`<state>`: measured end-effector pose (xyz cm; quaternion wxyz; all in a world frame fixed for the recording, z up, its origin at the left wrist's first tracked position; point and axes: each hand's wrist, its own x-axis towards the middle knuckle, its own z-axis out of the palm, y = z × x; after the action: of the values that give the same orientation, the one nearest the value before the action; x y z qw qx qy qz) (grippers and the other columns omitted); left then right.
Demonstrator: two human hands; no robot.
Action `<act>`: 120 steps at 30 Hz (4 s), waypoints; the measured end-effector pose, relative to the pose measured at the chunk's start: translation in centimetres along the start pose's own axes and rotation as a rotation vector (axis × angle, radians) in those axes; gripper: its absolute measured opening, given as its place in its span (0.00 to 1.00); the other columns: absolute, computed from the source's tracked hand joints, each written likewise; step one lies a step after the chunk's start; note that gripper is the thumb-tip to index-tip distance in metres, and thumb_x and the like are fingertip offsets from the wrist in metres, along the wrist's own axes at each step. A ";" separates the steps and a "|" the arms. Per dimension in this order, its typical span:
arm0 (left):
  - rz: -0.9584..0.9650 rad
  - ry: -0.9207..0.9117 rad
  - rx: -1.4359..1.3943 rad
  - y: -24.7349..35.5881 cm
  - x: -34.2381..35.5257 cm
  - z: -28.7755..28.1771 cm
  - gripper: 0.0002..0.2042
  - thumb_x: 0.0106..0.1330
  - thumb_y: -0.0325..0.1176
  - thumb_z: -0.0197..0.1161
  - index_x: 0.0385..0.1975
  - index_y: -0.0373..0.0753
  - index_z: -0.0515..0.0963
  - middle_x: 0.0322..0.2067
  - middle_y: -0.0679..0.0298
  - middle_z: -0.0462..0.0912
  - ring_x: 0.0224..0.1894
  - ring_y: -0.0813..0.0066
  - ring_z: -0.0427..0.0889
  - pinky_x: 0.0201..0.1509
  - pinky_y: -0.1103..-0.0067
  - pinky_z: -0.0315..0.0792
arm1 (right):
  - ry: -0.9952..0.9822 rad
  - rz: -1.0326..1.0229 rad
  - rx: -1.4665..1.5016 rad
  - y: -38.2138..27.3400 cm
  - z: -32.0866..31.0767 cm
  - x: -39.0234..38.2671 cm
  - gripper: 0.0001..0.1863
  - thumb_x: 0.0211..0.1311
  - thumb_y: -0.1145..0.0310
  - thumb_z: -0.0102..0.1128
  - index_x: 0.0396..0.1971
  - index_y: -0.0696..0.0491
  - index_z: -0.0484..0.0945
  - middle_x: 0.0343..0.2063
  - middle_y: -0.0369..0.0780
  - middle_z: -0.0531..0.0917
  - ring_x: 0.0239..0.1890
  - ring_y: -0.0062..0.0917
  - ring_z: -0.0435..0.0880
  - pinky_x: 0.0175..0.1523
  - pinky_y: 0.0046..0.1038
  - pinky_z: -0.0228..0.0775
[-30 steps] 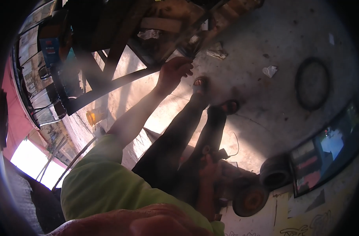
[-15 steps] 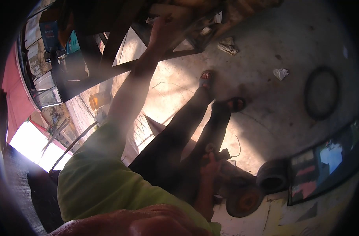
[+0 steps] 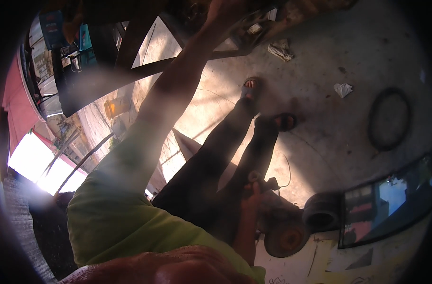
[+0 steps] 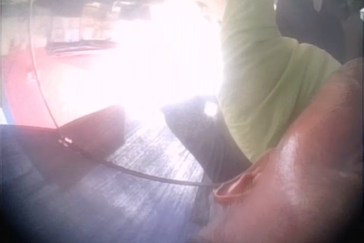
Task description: The person uses a hex key to tighten or loosen components on the handlebars of a red electric scooter and then uses pliers to manipulate wires near the front basket.
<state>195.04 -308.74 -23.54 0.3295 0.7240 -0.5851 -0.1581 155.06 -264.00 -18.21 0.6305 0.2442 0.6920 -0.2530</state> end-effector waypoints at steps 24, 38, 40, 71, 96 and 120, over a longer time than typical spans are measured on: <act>-0.594 -0.167 -0.617 -13.2 -16.9 -26.5 0.09 0.70 0.30 0.66 0.47 0.39 0.83 0.40 0.64 0.86 0.43 0.76 0.84 0.48 0.80 0.77 | -0.097 -0.174 -0.267 1.3 -2.3 2.8 0.08 0.67 0.70 0.62 0.44 0.52 0.78 0.33 0.35 0.80 0.25 0.20 0.77 0.30 0.22 0.73; -0.623 -0.213 -0.713 -13.0 -16.5 -28.7 0.09 0.69 0.29 0.66 0.47 0.39 0.82 0.39 0.64 0.85 0.42 0.76 0.83 0.47 0.79 0.76 | -0.136 -0.104 -0.077 2.9 -4.7 4.3 0.26 0.61 0.82 0.62 0.59 0.51 0.71 0.45 0.40 0.82 0.32 0.25 0.81 0.34 0.27 0.79; -0.629 -0.218 -0.714 -12.9 -16.4 -29.1 0.09 0.69 0.29 0.66 0.47 0.39 0.82 0.39 0.65 0.85 0.42 0.76 0.83 0.47 0.79 0.76 | -0.140 -0.093 -0.067 3.1 -4.7 4.5 0.26 0.61 0.81 0.62 0.59 0.52 0.71 0.44 0.40 0.82 0.32 0.25 0.81 0.34 0.27 0.80; -0.657 -0.180 -0.764 -14.9 -14.1 -26.3 0.10 0.68 0.27 0.66 0.48 0.39 0.79 0.37 0.66 0.81 0.40 0.76 0.81 0.45 0.79 0.76 | -0.127 -0.090 -0.081 3.8 -4.1 4.3 0.23 0.64 0.79 0.59 0.59 0.51 0.71 0.40 0.39 0.83 0.30 0.26 0.82 0.36 0.30 0.80; -0.675 -0.145 -0.829 -14.3 -12.5 -24.5 0.12 0.67 0.26 0.65 0.48 0.39 0.77 0.35 0.68 0.78 0.38 0.76 0.79 0.44 0.79 0.75 | -0.165 -0.146 -0.150 3.1 -2.4 3.7 0.10 0.67 0.71 0.62 0.45 0.54 0.76 0.31 0.37 0.80 0.29 0.22 0.78 0.36 0.26 0.76; -0.793 -0.145 -1.255 -9.4 -16.9 -24.1 0.13 0.66 0.24 0.65 0.49 0.39 0.75 0.33 0.69 0.75 0.36 0.76 0.77 0.43 0.78 0.75 | -0.236 -0.078 -0.072 1.2 -0.6 1.6 0.14 0.67 0.75 0.58 0.52 0.54 0.75 0.37 0.38 0.82 0.30 0.23 0.79 0.36 0.26 0.77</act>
<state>212.37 -284.66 -14.73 0.5599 0.5441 -0.1002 -0.6168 155.23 -262.71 -19.85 0.7056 0.1631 0.6306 -0.2792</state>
